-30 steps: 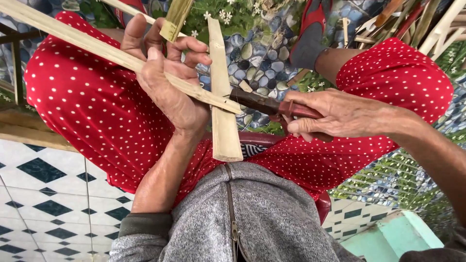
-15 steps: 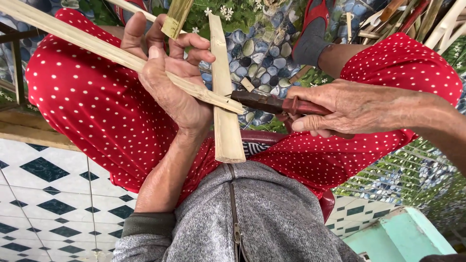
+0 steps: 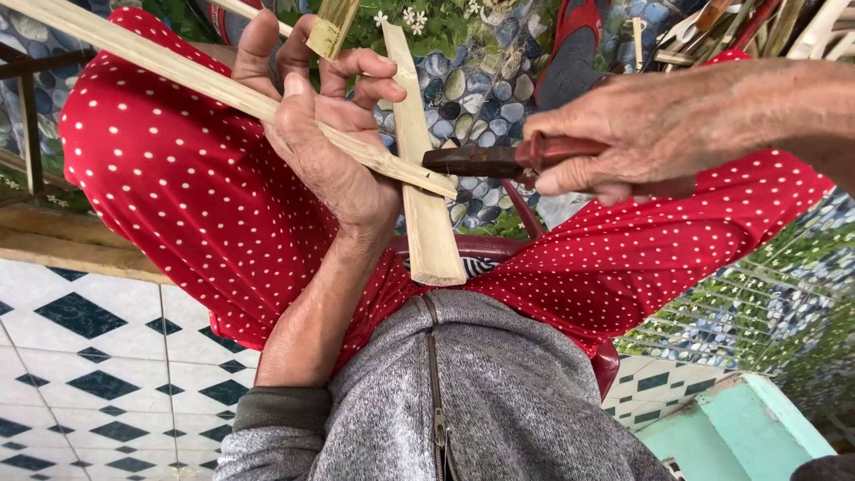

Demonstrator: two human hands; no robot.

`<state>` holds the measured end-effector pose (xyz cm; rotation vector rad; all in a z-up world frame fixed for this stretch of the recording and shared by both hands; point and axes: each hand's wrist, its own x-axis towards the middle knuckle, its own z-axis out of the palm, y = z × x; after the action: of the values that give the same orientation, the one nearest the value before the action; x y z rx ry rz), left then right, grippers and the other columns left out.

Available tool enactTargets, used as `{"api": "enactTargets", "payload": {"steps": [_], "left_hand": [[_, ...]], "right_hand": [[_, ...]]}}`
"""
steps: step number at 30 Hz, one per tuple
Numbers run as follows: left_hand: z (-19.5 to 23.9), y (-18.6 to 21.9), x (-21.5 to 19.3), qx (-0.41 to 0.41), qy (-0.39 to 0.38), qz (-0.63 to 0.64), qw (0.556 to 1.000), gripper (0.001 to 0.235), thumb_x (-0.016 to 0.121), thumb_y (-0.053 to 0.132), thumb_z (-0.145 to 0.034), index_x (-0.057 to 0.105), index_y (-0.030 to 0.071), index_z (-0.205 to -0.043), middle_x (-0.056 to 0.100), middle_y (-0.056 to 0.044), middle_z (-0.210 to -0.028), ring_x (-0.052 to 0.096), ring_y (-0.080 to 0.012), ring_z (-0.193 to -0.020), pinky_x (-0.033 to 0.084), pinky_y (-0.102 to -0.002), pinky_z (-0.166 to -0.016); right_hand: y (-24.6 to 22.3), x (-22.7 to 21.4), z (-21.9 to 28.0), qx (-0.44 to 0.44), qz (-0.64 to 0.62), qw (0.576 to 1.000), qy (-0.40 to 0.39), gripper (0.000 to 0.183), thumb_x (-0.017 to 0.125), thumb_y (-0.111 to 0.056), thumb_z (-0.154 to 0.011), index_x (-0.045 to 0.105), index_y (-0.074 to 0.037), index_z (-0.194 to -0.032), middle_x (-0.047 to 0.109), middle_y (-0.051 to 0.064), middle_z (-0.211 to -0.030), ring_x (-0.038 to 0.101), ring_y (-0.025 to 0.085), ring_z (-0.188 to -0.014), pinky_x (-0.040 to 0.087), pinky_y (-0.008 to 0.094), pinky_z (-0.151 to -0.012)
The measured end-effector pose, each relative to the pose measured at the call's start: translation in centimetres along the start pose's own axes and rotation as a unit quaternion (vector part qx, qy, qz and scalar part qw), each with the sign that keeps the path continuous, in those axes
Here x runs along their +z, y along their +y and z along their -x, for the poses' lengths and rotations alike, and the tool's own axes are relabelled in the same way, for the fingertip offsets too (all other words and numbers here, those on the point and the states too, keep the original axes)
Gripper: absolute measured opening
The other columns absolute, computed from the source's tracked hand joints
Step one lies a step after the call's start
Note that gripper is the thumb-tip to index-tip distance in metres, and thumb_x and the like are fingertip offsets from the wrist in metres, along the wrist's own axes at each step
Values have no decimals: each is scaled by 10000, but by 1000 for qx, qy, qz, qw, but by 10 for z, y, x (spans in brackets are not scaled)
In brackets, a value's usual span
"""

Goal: The person assembles a bamboo structure by inserting nails into pre-drilled holes using pliers. They hold the bamboo pieces together and use the pliers to push the nails into place, occasionally adjusting the pieces.

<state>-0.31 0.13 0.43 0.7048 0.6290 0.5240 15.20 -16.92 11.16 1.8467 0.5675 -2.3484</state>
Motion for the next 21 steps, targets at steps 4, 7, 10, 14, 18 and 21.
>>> {"api": "enactTargets", "payload": {"steps": [4,7,10,14,18,21], "left_hand": [[1,-7,-5,19,-14,-1,1000,382,524,149,-1100,490,96,-1477,524,-211,-1381,674,-391,-899,619,-475,-685],[-2,-11,-4,54,-51,4,997,302,477,171,-1193,514,90,-1482,613,-188,-1413,669,-439,-915,595,-512,-693],[-3,-10,1,54,-30,5,998,297,466,121,-1154,506,72,-1445,636,-211,-1370,684,-428,-866,616,-504,-637],[-2,-11,9,70,3,55,996,227,506,119,-1142,513,61,-1361,588,-124,-1210,666,-388,-830,610,-485,-622],[-4,-12,9,86,-26,73,993,206,431,98,-1160,503,69,-1351,576,-138,-1211,660,-379,-848,607,-488,-633],[-3,-13,14,80,2,73,994,240,435,87,-1120,470,111,-1356,564,-160,-1065,683,-350,-798,628,-466,-620]], "right_hand": [[8,13,-8,-9,52,997,48,336,537,-532,-992,653,-358,-1255,618,29,-774,528,215,-653,465,372,-709],[-1,24,0,0,38,995,89,217,570,-432,-1030,699,-277,-1112,638,-6,-736,620,158,-611,571,305,-597],[-13,37,8,72,41,993,78,204,514,-416,-1065,581,-362,-1251,632,9,-807,599,177,-606,507,335,-563],[-16,55,11,32,87,980,177,323,615,-350,-1023,522,-317,-1331,654,32,-690,590,181,-449,474,331,-413],[-38,49,27,67,72,983,158,218,632,-329,-1025,489,-270,-1178,642,60,-745,632,238,-555,498,409,-500],[-38,48,29,54,92,981,161,329,666,-271,-983,483,-287,-1257,620,48,-756,590,233,-549,480,400,-497]]}}
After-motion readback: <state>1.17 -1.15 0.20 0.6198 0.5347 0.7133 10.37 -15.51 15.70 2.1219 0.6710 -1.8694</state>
